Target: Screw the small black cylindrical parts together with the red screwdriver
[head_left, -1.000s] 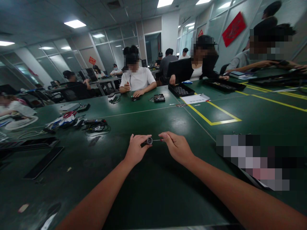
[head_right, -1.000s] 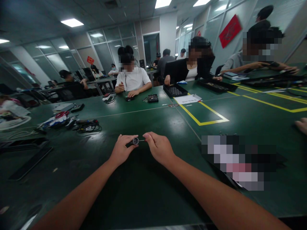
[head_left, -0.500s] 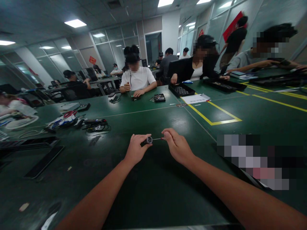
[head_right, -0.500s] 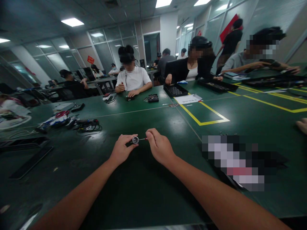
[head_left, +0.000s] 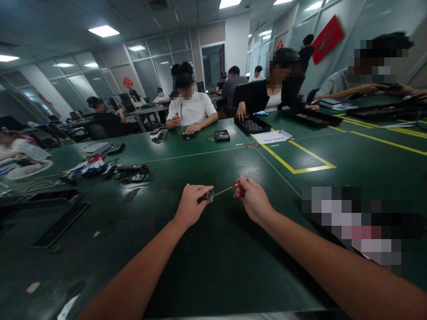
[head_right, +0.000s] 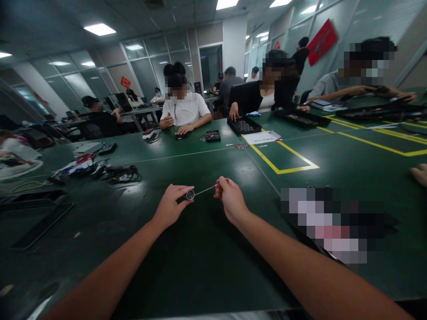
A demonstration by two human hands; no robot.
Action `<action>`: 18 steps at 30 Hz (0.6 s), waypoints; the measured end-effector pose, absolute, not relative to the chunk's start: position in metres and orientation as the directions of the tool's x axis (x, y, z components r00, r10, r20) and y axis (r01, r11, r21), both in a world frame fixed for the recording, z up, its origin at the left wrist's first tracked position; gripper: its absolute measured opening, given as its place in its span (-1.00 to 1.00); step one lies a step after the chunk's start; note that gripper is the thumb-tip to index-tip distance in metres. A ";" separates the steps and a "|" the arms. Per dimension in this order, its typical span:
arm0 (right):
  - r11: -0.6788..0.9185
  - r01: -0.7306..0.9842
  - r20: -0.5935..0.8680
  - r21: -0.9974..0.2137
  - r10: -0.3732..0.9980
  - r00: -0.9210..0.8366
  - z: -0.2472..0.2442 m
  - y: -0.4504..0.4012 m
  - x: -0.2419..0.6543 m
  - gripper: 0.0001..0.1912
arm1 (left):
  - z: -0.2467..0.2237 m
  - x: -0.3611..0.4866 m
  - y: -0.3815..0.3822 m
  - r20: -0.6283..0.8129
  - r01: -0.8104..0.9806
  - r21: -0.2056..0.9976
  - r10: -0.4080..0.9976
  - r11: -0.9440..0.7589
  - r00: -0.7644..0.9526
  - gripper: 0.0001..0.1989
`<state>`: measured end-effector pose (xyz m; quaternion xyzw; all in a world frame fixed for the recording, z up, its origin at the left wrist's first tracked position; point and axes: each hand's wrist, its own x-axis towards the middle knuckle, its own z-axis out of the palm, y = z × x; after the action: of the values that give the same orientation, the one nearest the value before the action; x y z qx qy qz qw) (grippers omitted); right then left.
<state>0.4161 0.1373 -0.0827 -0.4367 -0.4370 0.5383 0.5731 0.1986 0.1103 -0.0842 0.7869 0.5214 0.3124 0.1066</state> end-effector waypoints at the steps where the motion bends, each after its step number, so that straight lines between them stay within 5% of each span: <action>1: 0.026 -0.262 0.009 -0.965 0.998 0.064 -0.084 0.140 0.417 -0.70 | -0.084 0.198 0.111 0.375 0.756 0.497 0.891 -0.426 0.255 -0.61; 18: 0.342 -0.021 0.342 -0.939 0.940 -0.004 -0.075 0.126 0.412 -0.75 | -0.083 0.202 0.109 0.350 0.766 0.517 0.911 -0.382 0.218 -0.58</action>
<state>0.4118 0.1257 -0.0753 -0.3985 -0.5762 0.4125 0.5822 0.2023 0.1092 -0.0827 0.7715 0.5435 0.3093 0.1170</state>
